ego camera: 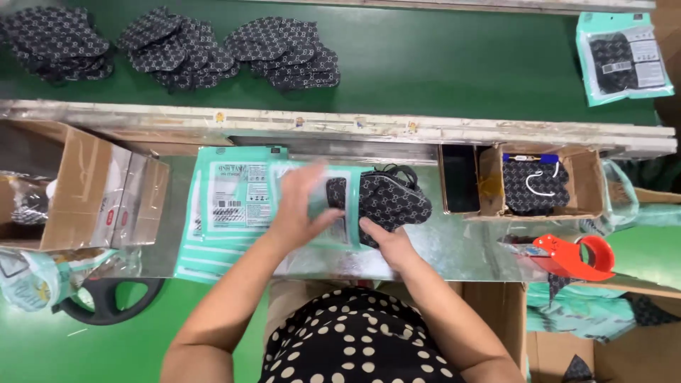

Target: The person is packing items into green plastic bags and organizing them on a conveyor belt.

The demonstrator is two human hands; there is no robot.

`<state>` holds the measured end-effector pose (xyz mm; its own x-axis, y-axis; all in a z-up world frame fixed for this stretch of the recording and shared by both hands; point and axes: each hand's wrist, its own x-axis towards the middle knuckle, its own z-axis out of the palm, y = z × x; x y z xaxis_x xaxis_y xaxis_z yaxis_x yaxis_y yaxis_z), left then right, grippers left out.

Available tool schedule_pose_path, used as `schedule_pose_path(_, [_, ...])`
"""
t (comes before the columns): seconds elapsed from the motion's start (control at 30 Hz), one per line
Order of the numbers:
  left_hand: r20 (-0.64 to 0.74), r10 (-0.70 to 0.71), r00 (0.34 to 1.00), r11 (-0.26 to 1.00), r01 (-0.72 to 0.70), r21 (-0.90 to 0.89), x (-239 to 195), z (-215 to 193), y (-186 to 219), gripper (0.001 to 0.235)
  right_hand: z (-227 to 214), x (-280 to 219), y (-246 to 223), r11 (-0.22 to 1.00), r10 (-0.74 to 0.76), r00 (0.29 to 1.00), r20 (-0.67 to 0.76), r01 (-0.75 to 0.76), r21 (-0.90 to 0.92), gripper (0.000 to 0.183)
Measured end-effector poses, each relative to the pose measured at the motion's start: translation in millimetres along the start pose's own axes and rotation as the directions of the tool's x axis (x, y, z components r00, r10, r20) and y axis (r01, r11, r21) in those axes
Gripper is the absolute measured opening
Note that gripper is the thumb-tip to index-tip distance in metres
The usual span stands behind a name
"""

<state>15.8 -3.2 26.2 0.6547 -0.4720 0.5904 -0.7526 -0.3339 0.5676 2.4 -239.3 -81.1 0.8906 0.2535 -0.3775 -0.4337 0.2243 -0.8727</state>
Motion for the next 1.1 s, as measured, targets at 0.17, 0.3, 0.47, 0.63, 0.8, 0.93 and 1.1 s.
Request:
schedule_pose_path(0.17, [-0.097,-0.408,0.908,0.901,0.417,0.122,-11.7,7.2,-14.1,0.022,7.0,-13.2,-26.5,0.694,0.028,0.929,0.370,0.248,-0.676,0.033])
schedule_pose_path(0.3, [-0.003,-0.436,0.900,0.897,0.435,0.073,-16.3,-1.0,-14.2,0.019,5.6,-13.0,-31.9,0.755,-0.004,0.955,0.298,0.198,-0.625,0.031])
schedule_pose_path(0.47, [-0.130,-0.533,0.836,0.814,0.549,0.190,-8.0,-5.3,-5.7,0.013,-6.0,-2.2,-6.4,0.948,0.058,0.971,0.232,0.019,-0.317,0.020])
schedule_pose_path(0.63, [-0.030,-0.223,0.974,0.910,0.219,0.353,20.0,21.9,21.8,0.008,11.0,-5.0,-9.6,0.390,-0.081,0.799,0.595,0.575,-0.719,0.016])
schedule_pose_path(0.8, [-0.026,-0.297,0.955,0.832,0.272,0.484,16.8,23.5,-9.1,0.006,-3.0,-5.0,-35.9,0.727,-0.166,0.896,0.412,0.393,-0.563,0.024])
schedule_pose_path(0.93, [-0.070,-0.530,0.845,0.822,0.532,0.204,22.4,2.5,1.0,0.023,-7.1,-13.9,-60.0,0.708,-0.242,0.931,0.272,0.361,-0.606,0.028])
schedule_pose_path(1.1, [0.149,-0.320,0.936,0.946,0.307,0.103,29.1,11.5,19.2,0.014,10.0,-24.0,-77.8,0.642,-0.473,0.802,0.365,0.597,-0.480,0.045])
